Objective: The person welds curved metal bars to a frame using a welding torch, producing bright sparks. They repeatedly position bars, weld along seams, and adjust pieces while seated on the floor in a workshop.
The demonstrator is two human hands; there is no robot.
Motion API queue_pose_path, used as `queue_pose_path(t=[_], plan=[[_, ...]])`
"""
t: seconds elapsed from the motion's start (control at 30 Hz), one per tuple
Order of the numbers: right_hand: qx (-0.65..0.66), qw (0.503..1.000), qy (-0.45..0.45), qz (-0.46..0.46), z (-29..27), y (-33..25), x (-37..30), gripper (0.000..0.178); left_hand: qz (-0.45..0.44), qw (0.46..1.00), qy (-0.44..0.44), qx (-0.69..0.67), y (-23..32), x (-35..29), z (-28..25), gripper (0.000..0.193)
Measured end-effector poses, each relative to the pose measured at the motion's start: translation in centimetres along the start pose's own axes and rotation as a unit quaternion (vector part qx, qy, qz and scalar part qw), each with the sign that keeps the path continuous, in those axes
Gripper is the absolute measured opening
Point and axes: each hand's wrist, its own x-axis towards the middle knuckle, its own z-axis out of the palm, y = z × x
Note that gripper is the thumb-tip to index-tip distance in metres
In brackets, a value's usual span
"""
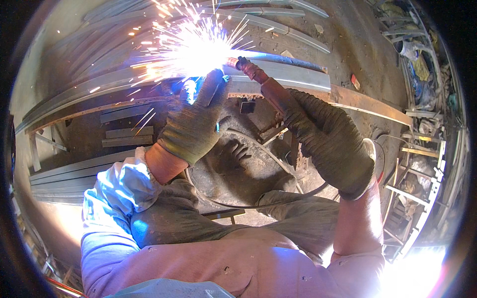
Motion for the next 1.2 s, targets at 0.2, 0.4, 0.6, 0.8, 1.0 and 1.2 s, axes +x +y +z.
queue_pose_path(t=[0.2,0.4,0.6,0.8,1.0,1.2], plan=[[-0.011,0.998,0.001,0.055,-0.3,-0.5,-0.1,0.045,0.004,0.997,0.019,-0.081,-0.2,0.1,0.4,0.075],[0.025,0.998,0.031,0.055,0.0,-0.5,-0.1,0.048,-0.005,0.997,0.072,0.012,0.1,0.3,0.8,0.081],[0.004,0.993,0.064,0.098,0.3,-0.5,-1.8,0.056,0.014,0.999,0.033,0.020,-0.3,0.2,-0.2,0.103],[0.000,0.995,0.069,0.070,1.2,0.2,-3.0,0.058,0.016,0.999,0.013,-0.045,-1.7,-0.5,-2.8,0.086],[0.001,0.997,0.025,0.069,1.5,0.5,-3.6,0.051,-0.086,0.993,0.067,-0.050,-3.7,-1.0,-5.8,0.062],[-0.005,0.998,0.026,0.052,1.8,0.3,-3.6,0.048,-0.054,0.991,0.099,-0.068,-3.7,-1.5,-7.1,0.053]])
